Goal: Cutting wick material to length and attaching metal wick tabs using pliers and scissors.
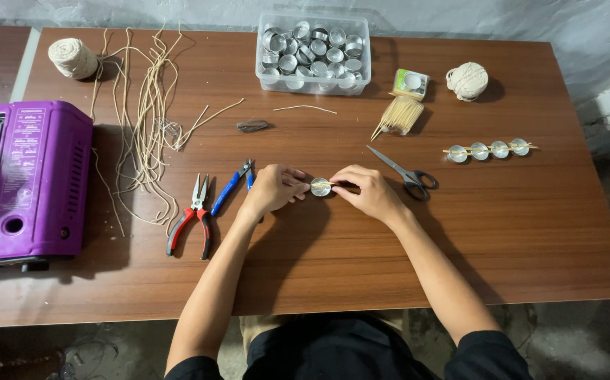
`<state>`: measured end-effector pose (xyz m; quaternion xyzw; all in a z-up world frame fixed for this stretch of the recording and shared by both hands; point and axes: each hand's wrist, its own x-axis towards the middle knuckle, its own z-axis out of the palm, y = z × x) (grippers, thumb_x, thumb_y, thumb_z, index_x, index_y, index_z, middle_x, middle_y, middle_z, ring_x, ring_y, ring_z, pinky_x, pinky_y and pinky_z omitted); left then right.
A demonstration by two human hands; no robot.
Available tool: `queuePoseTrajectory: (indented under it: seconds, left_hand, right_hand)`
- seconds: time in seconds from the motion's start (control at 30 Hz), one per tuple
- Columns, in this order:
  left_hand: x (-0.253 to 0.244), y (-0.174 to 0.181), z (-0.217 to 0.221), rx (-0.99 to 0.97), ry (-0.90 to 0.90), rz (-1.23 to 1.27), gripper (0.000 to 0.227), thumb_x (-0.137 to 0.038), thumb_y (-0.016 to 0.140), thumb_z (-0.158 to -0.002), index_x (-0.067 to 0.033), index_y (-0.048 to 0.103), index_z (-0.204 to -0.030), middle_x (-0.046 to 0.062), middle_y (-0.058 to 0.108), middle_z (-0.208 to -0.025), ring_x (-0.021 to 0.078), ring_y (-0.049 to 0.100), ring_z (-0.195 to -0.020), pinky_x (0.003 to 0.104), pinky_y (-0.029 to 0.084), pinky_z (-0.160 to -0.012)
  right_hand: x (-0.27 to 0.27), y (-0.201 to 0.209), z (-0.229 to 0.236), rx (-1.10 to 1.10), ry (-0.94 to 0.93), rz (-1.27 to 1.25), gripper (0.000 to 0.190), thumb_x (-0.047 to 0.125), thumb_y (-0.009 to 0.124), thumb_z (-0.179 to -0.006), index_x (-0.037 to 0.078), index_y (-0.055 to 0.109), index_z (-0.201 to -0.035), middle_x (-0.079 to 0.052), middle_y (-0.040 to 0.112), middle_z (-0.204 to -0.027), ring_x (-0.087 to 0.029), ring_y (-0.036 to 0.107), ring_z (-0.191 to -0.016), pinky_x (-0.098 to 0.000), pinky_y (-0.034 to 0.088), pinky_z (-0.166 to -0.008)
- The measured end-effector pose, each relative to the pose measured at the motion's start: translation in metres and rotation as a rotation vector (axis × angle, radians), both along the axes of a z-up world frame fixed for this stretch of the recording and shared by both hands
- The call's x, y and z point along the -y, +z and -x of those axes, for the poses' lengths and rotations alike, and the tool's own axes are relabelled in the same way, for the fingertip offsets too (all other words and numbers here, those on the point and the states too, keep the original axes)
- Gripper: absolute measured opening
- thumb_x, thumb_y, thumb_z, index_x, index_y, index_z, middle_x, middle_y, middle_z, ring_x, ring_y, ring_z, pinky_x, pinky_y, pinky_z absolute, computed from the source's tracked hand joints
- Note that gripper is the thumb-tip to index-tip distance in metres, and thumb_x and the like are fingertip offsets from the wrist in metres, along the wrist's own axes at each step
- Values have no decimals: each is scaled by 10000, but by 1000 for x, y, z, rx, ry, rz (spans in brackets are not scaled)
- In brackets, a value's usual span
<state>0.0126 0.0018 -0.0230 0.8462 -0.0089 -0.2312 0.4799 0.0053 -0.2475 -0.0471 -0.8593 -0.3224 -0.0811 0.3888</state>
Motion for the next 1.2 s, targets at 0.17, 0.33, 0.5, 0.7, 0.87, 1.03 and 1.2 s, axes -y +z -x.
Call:
queuePoseTrajectory:
  seconds: [0.17,0.33,0.5,0.7,0.87,1.03,1.2]
  left_hand:
    - [0,2,1,-15,1,28,369,-146,734,-874,-48,704,-1229,74,813,-940,157,772,-754,239,563,-787]
    - [0,1,0,-23,2,34,371,-126,734,-870,-41,702,-1229,83,811,-960,155,772,-758,244,570,-790]
    - [-1,9,3,-29,8,40,379,-115,736,-875,-25,694,-1241,99,808,-993,174,781,-783,248,581,-779]
    - [-1,7,2,-22,-12,34,403,-147,759,-867,-23,691,-1245,104,807,-988,182,780,-795,265,586,-793]
    - [-7,3,1,-20,-13,23,473,-183,824,-796,-14,697,-1219,89,810,-966,176,778,-786,255,587,-773]
    - [-10,5,-1,-22,-23,14,522,-208,879,-736,8,705,-1178,99,805,-993,180,777,-802,255,594,-754]
    - [-10,7,1,-25,-14,-8,485,-168,851,-756,-1,714,-1190,89,807,-992,196,779,-821,274,601,-756]
  right_hand:
    - [0,1,0,-11,0,5,173,72,773,-881,82,763,-1054,-73,750,-1029,-266,730,-996,-384,602,-855]
    - [0,3,1,-18,2,6,189,63,778,-868,81,759,-1055,-73,749,-1032,-266,729,-1002,-387,602,-858]
    - [-2,7,2,-29,-2,9,231,92,799,-854,72,741,-1077,-80,736,-1052,-255,730,-953,-365,608,-822]
    - [-5,9,0,-4,29,44,473,199,880,-766,59,686,-1173,-99,686,-1139,-250,713,-956,-367,615,-838]
    - [-14,19,-3,60,33,249,482,290,869,-750,81,672,-1137,-62,670,-1088,-232,702,-969,-359,607,-850]
    - [-17,10,-13,73,56,368,484,326,840,-737,80,664,-1115,-62,662,-1059,-249,679,-1005,-379,602,-866]
    - [-21,6,-16,84,52,407,437,328,817,-737,74,676,-1062,-59,665,-1007,-244,675,-977,-378,607,-839]
